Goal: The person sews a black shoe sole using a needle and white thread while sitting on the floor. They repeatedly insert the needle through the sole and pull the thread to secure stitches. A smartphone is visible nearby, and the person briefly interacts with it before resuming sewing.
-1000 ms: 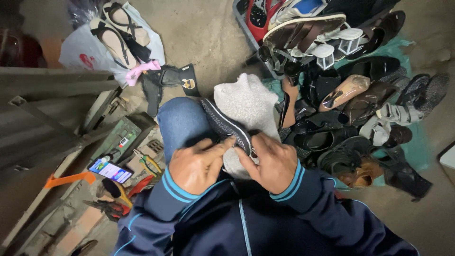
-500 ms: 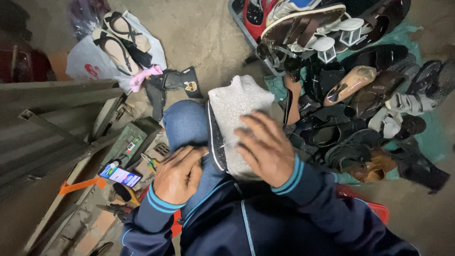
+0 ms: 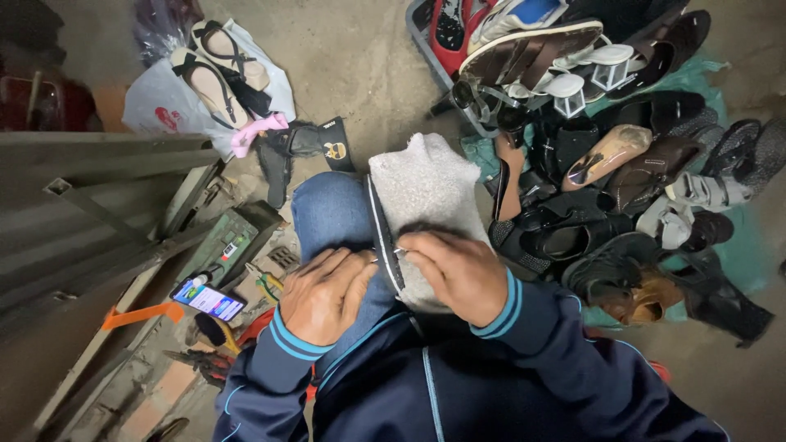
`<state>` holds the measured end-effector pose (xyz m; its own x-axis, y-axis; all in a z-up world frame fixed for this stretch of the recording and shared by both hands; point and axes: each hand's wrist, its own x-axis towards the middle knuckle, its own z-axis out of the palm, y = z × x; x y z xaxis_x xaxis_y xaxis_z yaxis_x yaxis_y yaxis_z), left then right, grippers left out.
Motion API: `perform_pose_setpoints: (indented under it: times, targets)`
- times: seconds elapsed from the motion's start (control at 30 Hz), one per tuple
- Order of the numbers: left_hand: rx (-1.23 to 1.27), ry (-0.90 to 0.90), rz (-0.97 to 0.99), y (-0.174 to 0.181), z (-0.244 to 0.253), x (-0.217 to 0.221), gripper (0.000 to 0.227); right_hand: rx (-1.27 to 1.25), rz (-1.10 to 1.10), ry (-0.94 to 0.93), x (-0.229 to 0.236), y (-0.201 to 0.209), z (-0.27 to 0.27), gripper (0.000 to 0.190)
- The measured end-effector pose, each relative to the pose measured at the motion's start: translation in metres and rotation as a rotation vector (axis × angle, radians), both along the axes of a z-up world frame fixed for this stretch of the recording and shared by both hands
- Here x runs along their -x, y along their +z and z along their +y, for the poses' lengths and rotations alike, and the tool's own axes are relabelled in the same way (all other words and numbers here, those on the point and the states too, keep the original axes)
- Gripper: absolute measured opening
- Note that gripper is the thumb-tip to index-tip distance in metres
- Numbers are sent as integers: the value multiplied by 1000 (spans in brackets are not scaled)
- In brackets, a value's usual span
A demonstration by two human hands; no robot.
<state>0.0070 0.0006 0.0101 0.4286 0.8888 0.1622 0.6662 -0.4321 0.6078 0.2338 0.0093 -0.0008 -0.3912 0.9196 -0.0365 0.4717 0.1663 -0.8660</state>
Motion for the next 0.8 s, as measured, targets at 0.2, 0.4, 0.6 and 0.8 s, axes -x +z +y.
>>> perform_pose_setpoints:
  times: [0.2, 0.4, 0.6, 0.8]
  targets:
    - [37, 18, 5, -15, -8, 12, 24, -77, -29, 76, 3, 16, -6, 38]
    - [198, 443, 396, -16, -33, 53, 59, 25, -18, -21, -17, 17, -11, 42]
    - [257, 488, 451, -42, -66, 68, 60, 184, -29, 4, -49, 6, -20, 25]
    - [448, 490, -414, -59, -60, 33, 29, 259, 882, -16, -24, 41, -16, 36]
